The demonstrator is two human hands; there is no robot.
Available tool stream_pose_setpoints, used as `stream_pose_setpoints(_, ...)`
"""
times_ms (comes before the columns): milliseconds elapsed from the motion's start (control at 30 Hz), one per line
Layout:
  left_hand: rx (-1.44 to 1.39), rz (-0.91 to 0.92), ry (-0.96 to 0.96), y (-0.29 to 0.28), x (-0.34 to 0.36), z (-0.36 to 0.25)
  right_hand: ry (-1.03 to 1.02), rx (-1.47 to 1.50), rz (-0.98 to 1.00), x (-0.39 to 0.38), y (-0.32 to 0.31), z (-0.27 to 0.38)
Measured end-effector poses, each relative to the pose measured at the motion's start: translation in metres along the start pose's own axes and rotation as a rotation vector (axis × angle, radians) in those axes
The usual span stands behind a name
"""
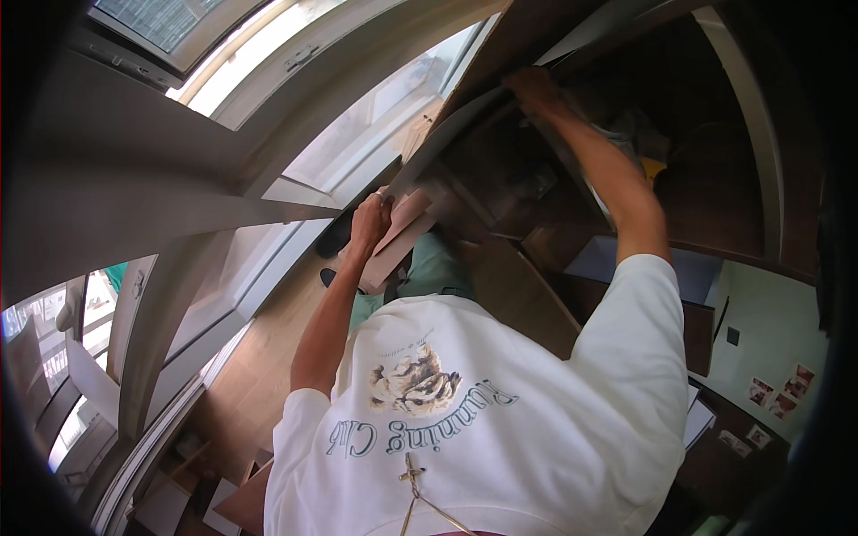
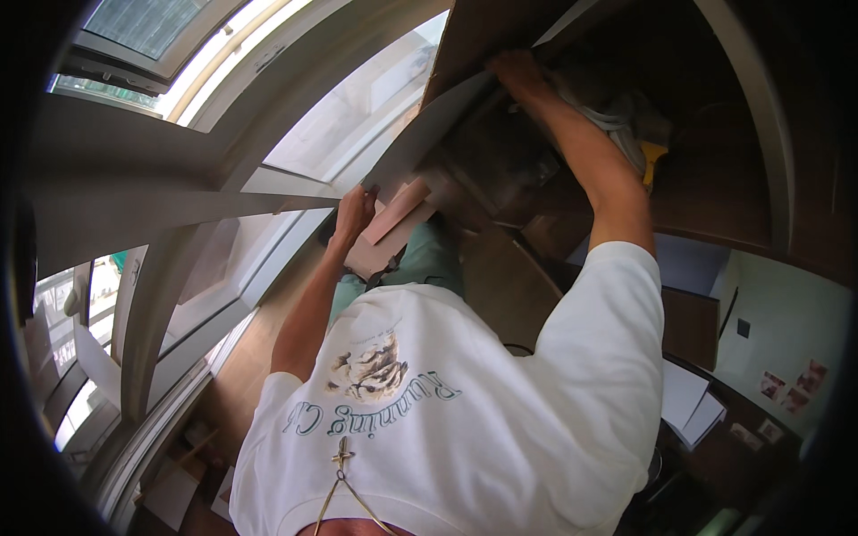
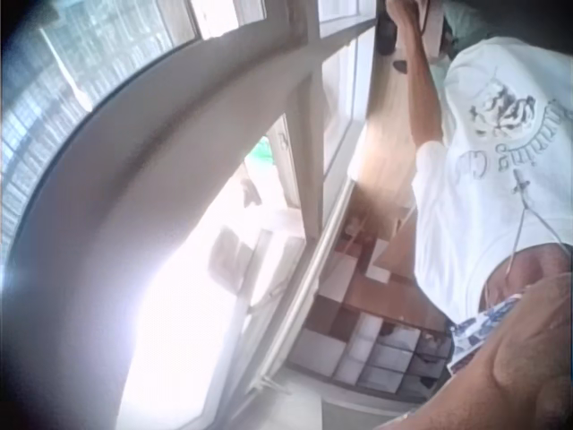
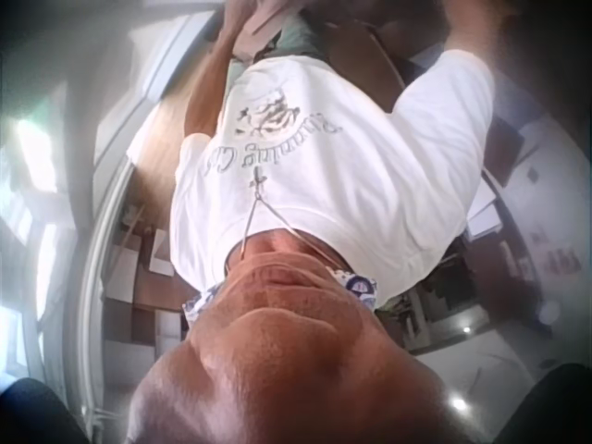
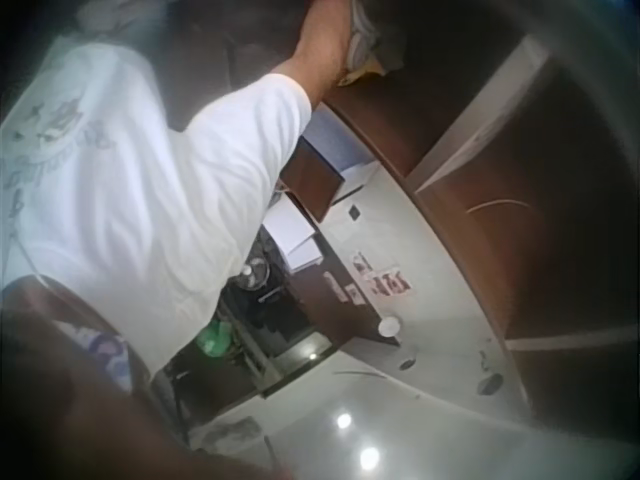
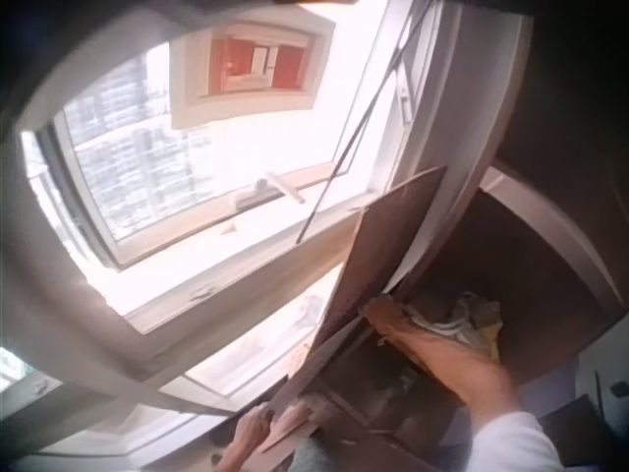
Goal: The person positions a straight edge over a piece of veneer and cuts it using a utility knife before picking up the cut piece and moving it to a shelf.
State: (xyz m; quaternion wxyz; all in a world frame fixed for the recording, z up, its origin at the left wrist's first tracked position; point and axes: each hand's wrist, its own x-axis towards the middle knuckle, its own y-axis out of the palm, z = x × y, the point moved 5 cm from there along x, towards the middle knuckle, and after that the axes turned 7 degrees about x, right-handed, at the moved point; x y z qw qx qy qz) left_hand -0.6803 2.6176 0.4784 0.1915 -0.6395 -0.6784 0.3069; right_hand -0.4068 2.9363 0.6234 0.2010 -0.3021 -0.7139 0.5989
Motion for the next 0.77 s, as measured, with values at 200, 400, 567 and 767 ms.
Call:
stream_pose_setpoints(200, -0.045, 0.025, 0.062, 0.027, 0.033, -0.029, 0.009, 0.212, -0.288, 0.011, 0.024, -0.018)
stream_pose_setpoints(400, -0.193, -0.057, 0.095, 0.062, 0.059, -0.038, 0.319, 0.033, 0.02, 0.043, 0.073, -0.062)
stream_pose_setpoints(567, -0.131, -0.069, 0.092, 0.068, 0.072, -0.019, 0.354, 0.052, -0.177, 0.066, 0.063, -0.042)
stream_pose_setpoints(767, -0.101, 0.101, 0.038, 0.07, 0.08, -0.04, 0.354, 0.22, -0.292, 0.032, 0.144, -0.111)
